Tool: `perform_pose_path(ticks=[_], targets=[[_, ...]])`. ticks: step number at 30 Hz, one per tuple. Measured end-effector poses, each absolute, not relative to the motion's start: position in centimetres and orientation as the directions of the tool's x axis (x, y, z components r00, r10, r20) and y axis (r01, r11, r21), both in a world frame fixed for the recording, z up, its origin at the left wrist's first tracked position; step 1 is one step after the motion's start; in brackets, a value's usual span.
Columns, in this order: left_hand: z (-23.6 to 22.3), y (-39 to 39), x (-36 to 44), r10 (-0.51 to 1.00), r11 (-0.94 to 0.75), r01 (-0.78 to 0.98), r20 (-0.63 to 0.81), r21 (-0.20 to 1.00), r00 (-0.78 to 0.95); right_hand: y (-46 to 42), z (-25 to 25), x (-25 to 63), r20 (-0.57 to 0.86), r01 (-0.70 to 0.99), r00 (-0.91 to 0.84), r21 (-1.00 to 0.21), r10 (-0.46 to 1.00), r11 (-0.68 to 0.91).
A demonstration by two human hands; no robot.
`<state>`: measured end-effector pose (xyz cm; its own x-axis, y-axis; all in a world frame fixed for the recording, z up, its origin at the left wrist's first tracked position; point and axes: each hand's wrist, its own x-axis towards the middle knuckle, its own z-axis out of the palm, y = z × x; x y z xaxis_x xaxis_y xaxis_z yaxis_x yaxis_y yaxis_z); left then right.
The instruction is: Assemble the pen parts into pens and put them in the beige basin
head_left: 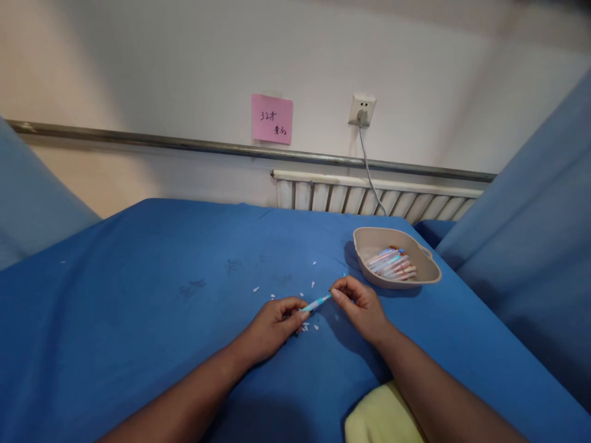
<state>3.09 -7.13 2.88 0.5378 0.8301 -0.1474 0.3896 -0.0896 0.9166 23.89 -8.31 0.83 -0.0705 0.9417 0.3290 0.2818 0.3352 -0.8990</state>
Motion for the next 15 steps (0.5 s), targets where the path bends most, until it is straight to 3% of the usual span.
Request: perform_pose_path(ticks=[6,15], targets=[[2.88,-7.32,3.11,0.815,-0.148,0.408,-0.123,0.901,0.566,-8.49,1.25,23.76,0.361,0.339,-0.093,-0.865,0.928,0.371],[3.03,-7.72,3.08,0.791,-0.137,0.402,-0.144,0.905,0.594,-8.52,1.48,23.51,0.308,0.283,-0.090,-0.904,0.947,0.320]])
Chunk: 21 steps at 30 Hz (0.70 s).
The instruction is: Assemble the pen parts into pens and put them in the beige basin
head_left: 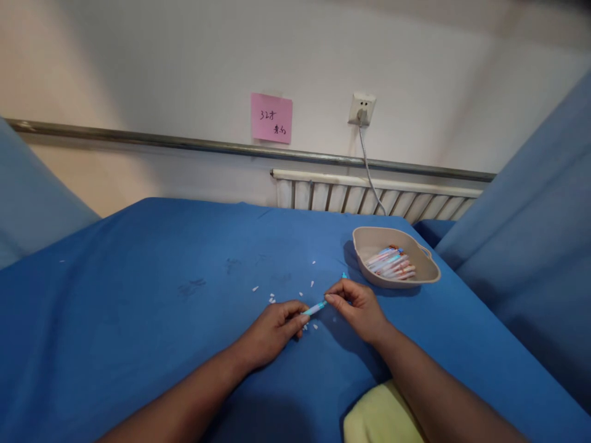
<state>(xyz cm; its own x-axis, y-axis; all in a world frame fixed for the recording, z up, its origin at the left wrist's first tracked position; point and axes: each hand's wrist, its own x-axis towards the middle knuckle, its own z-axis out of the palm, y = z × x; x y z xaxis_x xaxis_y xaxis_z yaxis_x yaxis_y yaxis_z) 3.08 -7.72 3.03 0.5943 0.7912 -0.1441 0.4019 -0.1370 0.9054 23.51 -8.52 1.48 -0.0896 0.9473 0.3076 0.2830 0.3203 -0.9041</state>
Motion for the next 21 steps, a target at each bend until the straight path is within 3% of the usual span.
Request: perform_pose_path(ticks=[7,11,18,21], targets=[[2.7,-7.9,3.3,0.748,-0.060,0.353,-0.192,0.934,0.636,-8.8,1.4,23.2,0.208,0.140,-0.090,-0.965,0.974,0.220],[2.7,-8.0,3.3,0.748,-0.088,0.322,-0.150,0.943,0.646,-8.8,1.3,23.2,0.223,0.096,-0.111,-0.968,0.969,0.233],[2.4,-7.6,3.4,0.763,0.003,0.270,-0.177,0.963,0.621,-7.9,0.1,23.4,0.191,-0.138,-0.068,-0.974,0.979,0.181],[2.5,-7.6,3.5,0.763,0.001,0.267,-0.174,0.964,0.623,-7.5,-0.3,23.2,0.168,-0.142,-0.035,-0.977,0.985,0.162]])
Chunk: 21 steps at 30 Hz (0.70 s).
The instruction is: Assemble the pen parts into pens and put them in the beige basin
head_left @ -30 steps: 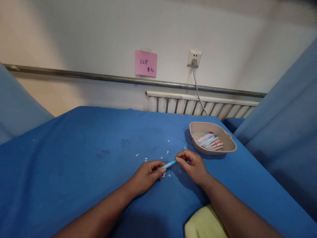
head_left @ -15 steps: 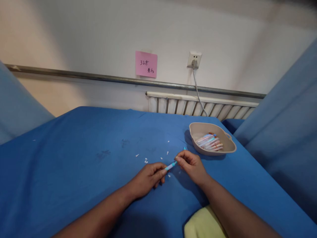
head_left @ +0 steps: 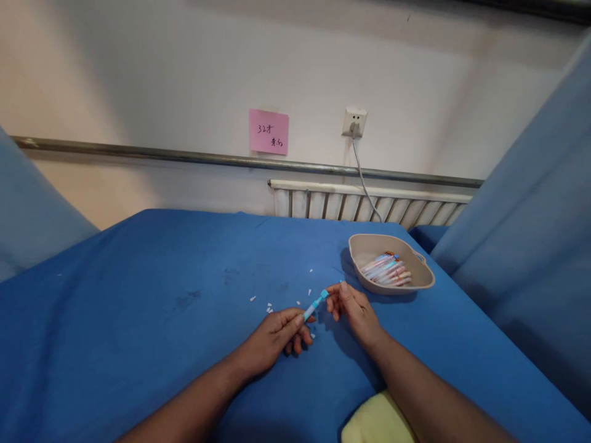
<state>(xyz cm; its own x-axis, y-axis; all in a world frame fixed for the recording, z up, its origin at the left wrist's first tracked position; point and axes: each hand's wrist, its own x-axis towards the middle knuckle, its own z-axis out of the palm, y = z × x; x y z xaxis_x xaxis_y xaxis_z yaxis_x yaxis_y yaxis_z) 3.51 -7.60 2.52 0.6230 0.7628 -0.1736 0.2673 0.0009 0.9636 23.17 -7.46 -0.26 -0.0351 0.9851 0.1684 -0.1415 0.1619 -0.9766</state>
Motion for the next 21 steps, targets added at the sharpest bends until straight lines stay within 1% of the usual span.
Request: perform_pose_path(ticks=[5,9,11,13,15,17,18,19,21], targets=[[3.3,-8.0,3.8,0.796,-0.039,0.275,-0.136,0.961,0.589,-6.5,-0.5,22.6,0.073,-0.086,-0.026,-0.994,0.997,0.071],[4.2,-7.6,4.5,0.828,-0.040,0.270,-0.119,0.962,0.548,-5.7,-0.8,22.4,0.043,-0.048,-0.049,-0.998,0.998,0.041],[5.2,-7.0,5.3,0.849,-0.033,0.250,-0.105,0.968,0.518,-5.3,-0.9,22.4,0.042,-0.027,-0.076,-0.999,0.996,0.040],[6.5,-6.2,6.5,0.861,-0.050,0.216,-0.067,0.975,0.504,-5.0,-1.0,22.4,0.071,0.029,-0.095,-0.997,0.993,0.074],[8.1,-5.2,8.1,0.845,-0.073,0.183,-0.037,0.980,0.533,-4.8,-1.0,22.4,0.089,0.094,-0.106,-0.991,0.990,0.099],[9.6,-4.0,10.0,0.818,-0.080,0.197,-0.048,0.977,0.573,-4.7,-0.9,22.4,0.077,0.131,-0.112,-0.987,0.991,0.092],[10.2,-3.4,11.0,0.811,-0.105,0.230,-0.051,0.967,0.583,-4.6,-0.8,22.3,0.066,0.142,-0.115,-0.986,0.991,0.082],[10.7,-2.7,12.1,0.823,-0.165,0.262,-0.014,0.951,0.568,-4.6,-0.8,22.3,0.053,0.151,-0.115,-0.986,0.992,0.070],[11.5,-1.2,14.5,0.826,-0.327,0.324,0.103,0.888,0.553,-4.4,-0.7,22.1,0.038,0.181,-0.110,-0.982,0.993,0.058]])
